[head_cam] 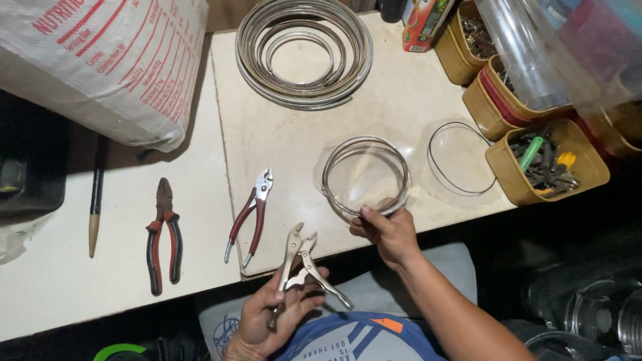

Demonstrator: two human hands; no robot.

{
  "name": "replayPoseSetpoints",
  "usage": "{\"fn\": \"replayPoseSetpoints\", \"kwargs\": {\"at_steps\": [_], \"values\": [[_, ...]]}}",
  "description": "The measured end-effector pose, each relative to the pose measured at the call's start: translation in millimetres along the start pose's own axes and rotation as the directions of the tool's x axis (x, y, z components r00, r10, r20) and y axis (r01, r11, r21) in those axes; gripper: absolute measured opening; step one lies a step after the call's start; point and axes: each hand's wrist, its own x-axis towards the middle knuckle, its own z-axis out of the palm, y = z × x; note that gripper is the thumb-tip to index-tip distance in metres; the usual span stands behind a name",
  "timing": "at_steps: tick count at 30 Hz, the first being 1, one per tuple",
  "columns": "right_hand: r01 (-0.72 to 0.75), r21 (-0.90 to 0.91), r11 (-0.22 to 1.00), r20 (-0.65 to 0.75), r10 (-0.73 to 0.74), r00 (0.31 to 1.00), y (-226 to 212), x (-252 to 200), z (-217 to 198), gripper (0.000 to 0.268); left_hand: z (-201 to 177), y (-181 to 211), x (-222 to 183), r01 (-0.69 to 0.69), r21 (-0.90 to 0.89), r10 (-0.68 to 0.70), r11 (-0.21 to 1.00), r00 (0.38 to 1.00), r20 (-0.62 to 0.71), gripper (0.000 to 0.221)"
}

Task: Assembling a metal mesh strainer by fitting and securing metal rings using pliers and clamps

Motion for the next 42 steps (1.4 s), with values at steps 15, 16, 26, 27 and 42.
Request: {"fn": "replayPoseSetpoints", "kwargs": {"at_steps": [15, 16, 26, 27, 42], "values": [[-0.140, -0.049, 0.989, -0.127, 0.132, 0.983, -9.2, 3.0, 7.9, 0.018, 54.9, -19.7, 20.5, 0.170, 0.898, -0.028, 0.407, 0.984, -0.174, 0.109], [-0.140, -0.050, 0.989, -0.128, 0.133, 0.983, -7.9, 3.3, 6.7, 0.018, 52.8, -22.3, 21.7, 0.170, 0.897, -0.029, 0.409, 0.984, -0.174, 0.109], [-0.161, -0.094, 0.983, -0.096, 0.152, 0.984, -18.4, -1.7, 14.3, 0.028, 51.7, -35.3, 44.5, 0.077, 0.922, 0.029, 0.379, 0.995, -0.095, 0.108], [-0.166, -0.061, 0.984, -0.100, 0.159, 0.982, -18.3, -1.0, 14.8, 0.032, 50.6, -36.4, 46.6, 0.104, 0.919, 0.023, 0.381, 0.992, -0.122, 0.106], [-0.170, -0.043, 0.985, -0.079, 0.166, 0.983, -26.2, -4.9, 18.4, 0.042, 67.4, -41.5, 58.1, 0.183, 0.892, -0.003, 0.414, 0.980, -0.199, 0.103]]}}
